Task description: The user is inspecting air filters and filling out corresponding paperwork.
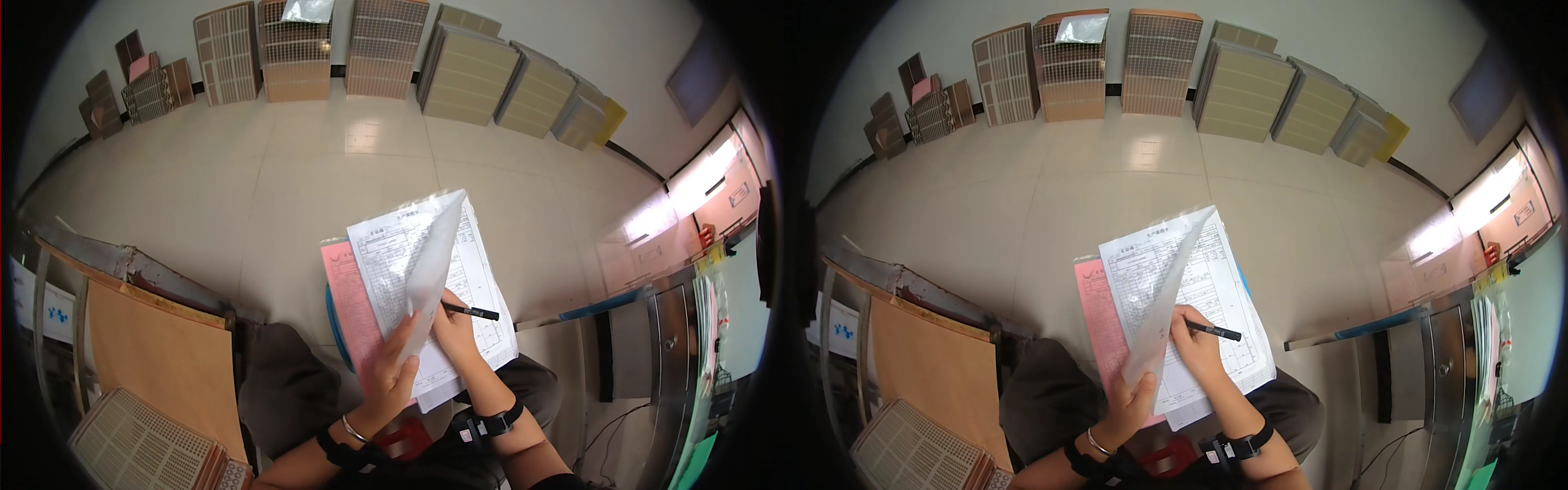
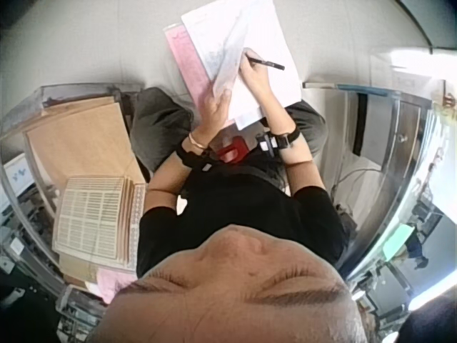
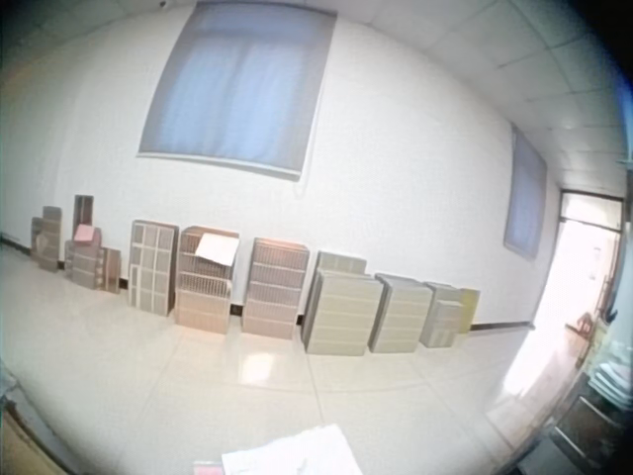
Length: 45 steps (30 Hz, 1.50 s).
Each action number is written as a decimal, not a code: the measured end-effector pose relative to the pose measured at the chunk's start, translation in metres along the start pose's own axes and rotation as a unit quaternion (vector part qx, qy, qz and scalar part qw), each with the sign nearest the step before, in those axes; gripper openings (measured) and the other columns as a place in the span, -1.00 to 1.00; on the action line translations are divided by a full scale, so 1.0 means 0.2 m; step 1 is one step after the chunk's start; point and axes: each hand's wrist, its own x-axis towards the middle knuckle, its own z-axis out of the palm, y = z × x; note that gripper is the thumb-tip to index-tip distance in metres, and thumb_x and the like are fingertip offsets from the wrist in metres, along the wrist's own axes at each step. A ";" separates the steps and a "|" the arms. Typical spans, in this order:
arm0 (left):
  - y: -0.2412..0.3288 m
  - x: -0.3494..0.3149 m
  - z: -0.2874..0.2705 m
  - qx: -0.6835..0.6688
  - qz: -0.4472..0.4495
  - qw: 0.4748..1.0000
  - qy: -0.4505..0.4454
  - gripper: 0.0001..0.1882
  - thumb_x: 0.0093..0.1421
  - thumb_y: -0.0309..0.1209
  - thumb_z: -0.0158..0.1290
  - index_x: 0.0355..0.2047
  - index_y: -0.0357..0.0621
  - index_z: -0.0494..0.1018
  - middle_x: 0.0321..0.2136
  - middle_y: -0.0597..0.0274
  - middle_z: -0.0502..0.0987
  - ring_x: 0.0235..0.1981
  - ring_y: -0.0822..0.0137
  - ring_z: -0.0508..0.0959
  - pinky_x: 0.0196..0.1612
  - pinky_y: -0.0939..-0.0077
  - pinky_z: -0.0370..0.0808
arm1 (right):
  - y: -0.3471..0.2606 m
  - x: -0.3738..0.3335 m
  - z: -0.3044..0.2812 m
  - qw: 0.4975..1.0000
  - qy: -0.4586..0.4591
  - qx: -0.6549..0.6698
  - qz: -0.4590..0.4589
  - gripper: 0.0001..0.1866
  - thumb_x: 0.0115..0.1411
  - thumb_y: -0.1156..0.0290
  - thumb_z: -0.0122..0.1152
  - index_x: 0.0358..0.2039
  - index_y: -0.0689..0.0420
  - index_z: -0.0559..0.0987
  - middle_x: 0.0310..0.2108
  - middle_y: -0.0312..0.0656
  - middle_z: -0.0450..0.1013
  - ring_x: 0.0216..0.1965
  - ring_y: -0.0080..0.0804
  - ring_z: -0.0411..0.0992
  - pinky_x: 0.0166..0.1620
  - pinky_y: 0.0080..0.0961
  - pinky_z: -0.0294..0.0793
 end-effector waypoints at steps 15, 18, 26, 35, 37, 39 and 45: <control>-0.06 -0.10 -0.03 -0.290 -0.034 0.943 0.158 -0.41 0.35 -0.13 -0.39 0.22 -0.35 -0.06 0.23 0.02 0.03 0.26 0.18 0.03 0.28 0.27 -0.06 | 0.04 0.02 0.03 0.985 -0.046 -0.128 -0.107 -0.83 -0.02 0.51 0.19 -0.57 0.16 0.35 -0.67 -0.37 0.31 -0.63 -0.71 0.24 -0.56 -0.71 0.24; -0.05 -0.08 -0.02 -0.296 -0.047 0.941 0.154 -0.39 0.35 -0.11 -0.39 0.21 -0.36 -0.06 0.23 0.03 0.02 0.26 0.17 0.03 0.28 0.26 -0.05 | 0.04 0.02 0.03 0.980 -0.041 -0.173 -0.092 -0.82 -0.04 0.50 0.20 -0.58 0.15 0.34 -0.69 -0.34 0.32 -0.64 -0.69 0.26 -0.55 -0.68 0.27; -0.01 -0.05 -0.03 -0.317 -0.033 0.939 0.131 -0.35 0.33 -0.06 -0.36 0.21 -0.36 -0.06 0.23 0.00 0.02 0.26 0.14 0.03 0.28 0.24 -0.06 | 0.06 0.02 0.02 0.979 -0.024 -0.174 -0.103 -0.80 -0.05 0.48 0.21 -0.59 0.15 0.33 -0.70 -0.32 0.33 -0.65 -0.66 0.29 -0.55 -0.66 0.30; -0.01 -0.04 -0.03 -0.306 -0.026 0.942 0.132 -0.34 0.32 -0.05 -0.35 0.22 -0.36 -0.07 0.22 -0.01 0.03 0.26 0.14 0.03 0.28 0.23 -0.06 | 0.06 0.02 0.02 0.982 -0.006 -0.151 -0.109 -0.81 -0.05 0.53 0.19 -0.59 0.17 0.33 -0.68 -0.31 0.33 -0.65 -0.64 0.29 -0.56 -0.65 0.30; 0.01 -0.04 -0.02 -0.308 -0.029 0.942 0.133 -0.34 0.32 -0.05 -0.35 0.22 -0.36 -0.08 0.23 -0.01 0.03 0.26 0.14 0.02 0.29 0.23 -0.07 | 0.06 0.02 0.02 0.982 -0.005 -0.157 -0.105 -0.82 -0.05 0.54 0.19 -0.58 0.17 0.33 -0.67 -0.31 0.32 -0.64 -0.64 0.29 -0.56 -0.65 0.30; 0.01 -0.04 -0.02 -0.309 -0.032 0.941 0.135 -0.34 0.32 -0.05 -0.36 0.22 -0.36 -0.08 0.23 -0.02 0.02 0.26 0.13 0.02 0.29 0.23 -0.07 | 0.05 0.02 0.03 0.981 -0.004 -0.164 -0.102 -0.82 -0.05 0.55 0.19 -0.58 0.17 0.33 -0.67 -0.31 0.32 -0.64 -0.64 0.29 -0.56 -0.65 0.30; 0.00 -0.05 -0.03 -0.319 -0.025 0.939 0.128 -0.34 0.33 -0.05 -0.36 0.22 -0.36 -0.08 0.23 -0.02 0.02 0.27 0.14 0.02 0.29 0.22 -0.08 | 0.05 0.02 0.02 0.978 -0.005 -0.186 -0.098 -0.82 -0.05 0.51 0.19 -0.58 0.17 0.33 -0.68 -0.31 0.32 -0.64 -0.63 0.29 -0.56 -0.64 0.30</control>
